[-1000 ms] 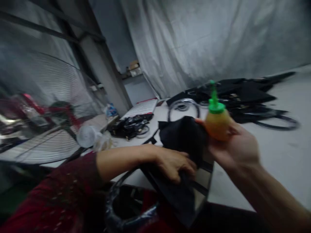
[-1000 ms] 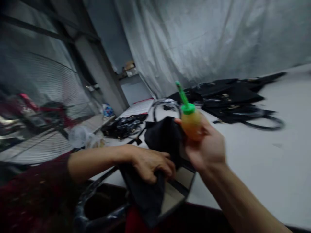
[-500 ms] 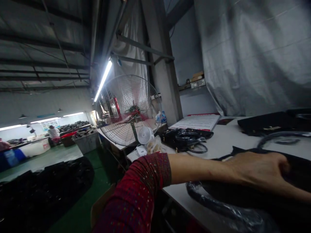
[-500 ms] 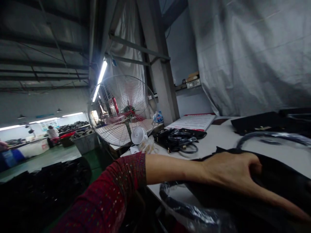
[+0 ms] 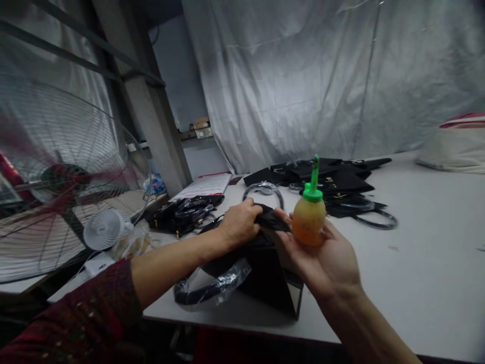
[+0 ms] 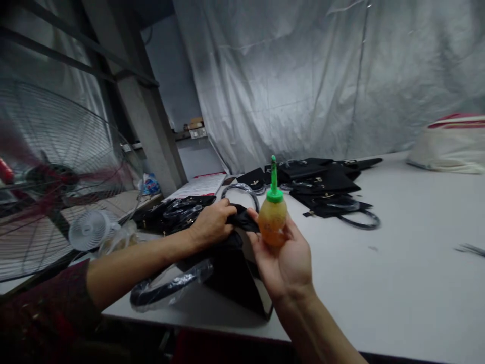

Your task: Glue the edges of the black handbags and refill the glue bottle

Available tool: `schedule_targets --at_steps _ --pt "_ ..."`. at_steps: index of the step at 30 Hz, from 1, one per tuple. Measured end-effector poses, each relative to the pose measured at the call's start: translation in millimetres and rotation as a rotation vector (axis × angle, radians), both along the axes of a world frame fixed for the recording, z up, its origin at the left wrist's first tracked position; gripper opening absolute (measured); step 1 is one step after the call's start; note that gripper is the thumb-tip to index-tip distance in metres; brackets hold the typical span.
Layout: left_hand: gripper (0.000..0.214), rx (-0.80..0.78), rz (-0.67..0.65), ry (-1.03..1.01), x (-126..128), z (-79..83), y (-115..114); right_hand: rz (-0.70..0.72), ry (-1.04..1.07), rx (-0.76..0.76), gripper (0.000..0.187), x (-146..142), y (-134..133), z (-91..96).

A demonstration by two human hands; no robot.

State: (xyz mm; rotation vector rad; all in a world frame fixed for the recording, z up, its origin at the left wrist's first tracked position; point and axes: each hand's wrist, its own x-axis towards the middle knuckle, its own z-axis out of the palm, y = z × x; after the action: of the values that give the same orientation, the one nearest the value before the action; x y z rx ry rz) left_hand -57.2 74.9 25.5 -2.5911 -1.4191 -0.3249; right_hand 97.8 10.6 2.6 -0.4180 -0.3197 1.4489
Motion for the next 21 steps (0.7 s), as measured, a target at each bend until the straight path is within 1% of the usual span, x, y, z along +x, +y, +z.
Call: schedule_targets --at_steps 2,4,7,9,13,14,17,18,21 --pt "0.02 0.018 -0.006 -0.015 -3.6 3.6 0.4 0.009 -0.039 -0.038 0.035 6.3 -0.7 1.1" --pt "0.026 0.013 0.01 -0.025 -7.9 6.0 4.1 0.056 -0.101 -0.057 0.035 14.8 -1.8 3.4" --pt "0.032 -0.002 0.072 -0.023 -12.0 6.4 15.6 0.121 -0.186 -0.059 0.038 31.0 -4.0 3.1" --pt "0.033 -0.015 0.091 -0.02 -12.0 5.3 24.8 0.119 -0.205 -0.05 0.041 42.5 -6.1 -1.4" --pt "0.026 -0.081 0.044 0.006 -7.9 1.8 39.9 0.063 -0.203 -0.061 0.043 62.4 -11.1 -15.7" --pt "0.03 -0.098 0.023 0.014 -6.7 0.9 42.8 0.041 -0.193 -0.081 0.042 66.4 -12.6 -19.0" --pt "0.059 -0.121 -0.023 0.046 -3.2 -1.1 50.3 -0.052 -0.151 -0.165 0.04 76.1 -18.8 -26.1" --pt "0.063 -0.117 -0.029 0.057 -1.9 -1.3 52.2 -0.086 -0.137 -0.201 0.04 78.9 -21.6 -27.8" --pt "0.06 -0.088 -0.034 0.087 2.8 -0.8 55.3 -0.148 -0.099 -0.299 0.038 86.8 -31.4 -33.1"
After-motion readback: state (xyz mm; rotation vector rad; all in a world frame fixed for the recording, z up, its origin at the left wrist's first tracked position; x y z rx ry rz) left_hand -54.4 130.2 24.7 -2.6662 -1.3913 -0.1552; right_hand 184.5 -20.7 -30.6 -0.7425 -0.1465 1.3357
